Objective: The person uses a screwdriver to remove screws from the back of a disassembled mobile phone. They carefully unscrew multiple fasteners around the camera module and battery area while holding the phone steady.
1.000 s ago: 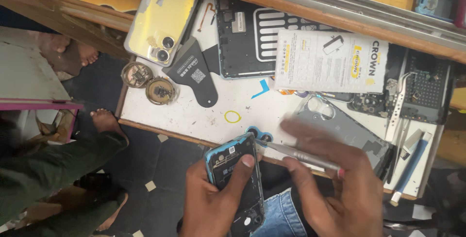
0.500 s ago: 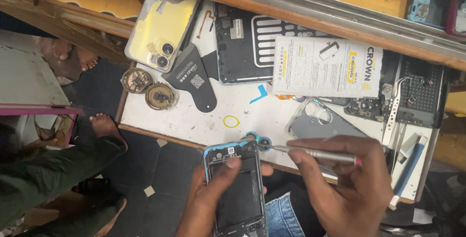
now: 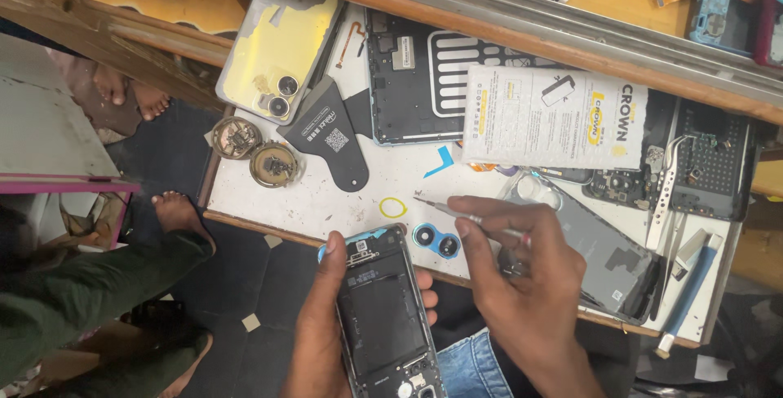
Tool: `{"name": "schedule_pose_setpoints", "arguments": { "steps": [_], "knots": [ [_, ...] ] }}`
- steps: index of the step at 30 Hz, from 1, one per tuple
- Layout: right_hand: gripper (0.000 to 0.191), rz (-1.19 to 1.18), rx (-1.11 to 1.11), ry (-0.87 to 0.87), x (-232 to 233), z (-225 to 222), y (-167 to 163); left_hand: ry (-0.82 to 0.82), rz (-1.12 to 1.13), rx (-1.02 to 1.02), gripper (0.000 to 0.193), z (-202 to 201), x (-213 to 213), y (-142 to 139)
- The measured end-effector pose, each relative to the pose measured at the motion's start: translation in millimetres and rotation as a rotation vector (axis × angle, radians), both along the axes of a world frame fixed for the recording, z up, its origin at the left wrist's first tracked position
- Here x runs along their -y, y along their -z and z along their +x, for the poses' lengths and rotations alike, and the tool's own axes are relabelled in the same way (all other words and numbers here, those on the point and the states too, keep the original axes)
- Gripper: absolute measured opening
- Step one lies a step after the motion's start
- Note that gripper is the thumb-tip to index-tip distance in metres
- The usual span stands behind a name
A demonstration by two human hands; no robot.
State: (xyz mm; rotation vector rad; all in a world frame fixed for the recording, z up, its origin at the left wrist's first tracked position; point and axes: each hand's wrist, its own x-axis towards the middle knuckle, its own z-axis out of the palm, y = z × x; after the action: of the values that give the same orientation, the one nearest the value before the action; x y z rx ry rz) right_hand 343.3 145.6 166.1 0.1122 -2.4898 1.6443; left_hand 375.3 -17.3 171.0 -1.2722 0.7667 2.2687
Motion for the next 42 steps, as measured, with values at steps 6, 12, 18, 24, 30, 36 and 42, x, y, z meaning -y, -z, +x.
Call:
{"name": "schedule_pose_setpoints", "arguments": {
  "steps": [6,12,18,24,30,36,42],
  "knots": [
    [0.015,0.048,-0.009,-0.015,13.1,-8.3,7.5,0.025,-0.069,0.068,0.071,-8.9,8.3,0.5],
    [0.016,0.023,0.008,-0.012,13.9,-7.5,10.6,0.080,-0.119,-0.001,0.071,-10.8,12.8,6.0],
    [0.019,-0.032,0.041,0.053,12.7,0.5,8.0,0.075,-0.145,0.002,0.074,-13.7,14.4,12.4],
    [0.025,-0.166,0.129,0.149,3.2,9.1,-3.9,0.130,-0.126,-0.084,0.074,-11.5,12.6,12.9],
    [0.025,-0.317,0.244,0.194,-15.1,8.4,-7.8,0.096,0.013,-0.083,0.082,-15.2,2.2,10.9],
    [0.024,-0.358,0.278,0.200,-30.1,16.0,-12.3,0.135,0.107,-0.273,0.078,-18.4,-14.8,7.2],
    [0.026,-0.462,0.305,0.143,-40.0,23.8,-15.0,0.097,0.152,-0.336,0.066,-18.0,-24.8,6.7]
  ]
}}
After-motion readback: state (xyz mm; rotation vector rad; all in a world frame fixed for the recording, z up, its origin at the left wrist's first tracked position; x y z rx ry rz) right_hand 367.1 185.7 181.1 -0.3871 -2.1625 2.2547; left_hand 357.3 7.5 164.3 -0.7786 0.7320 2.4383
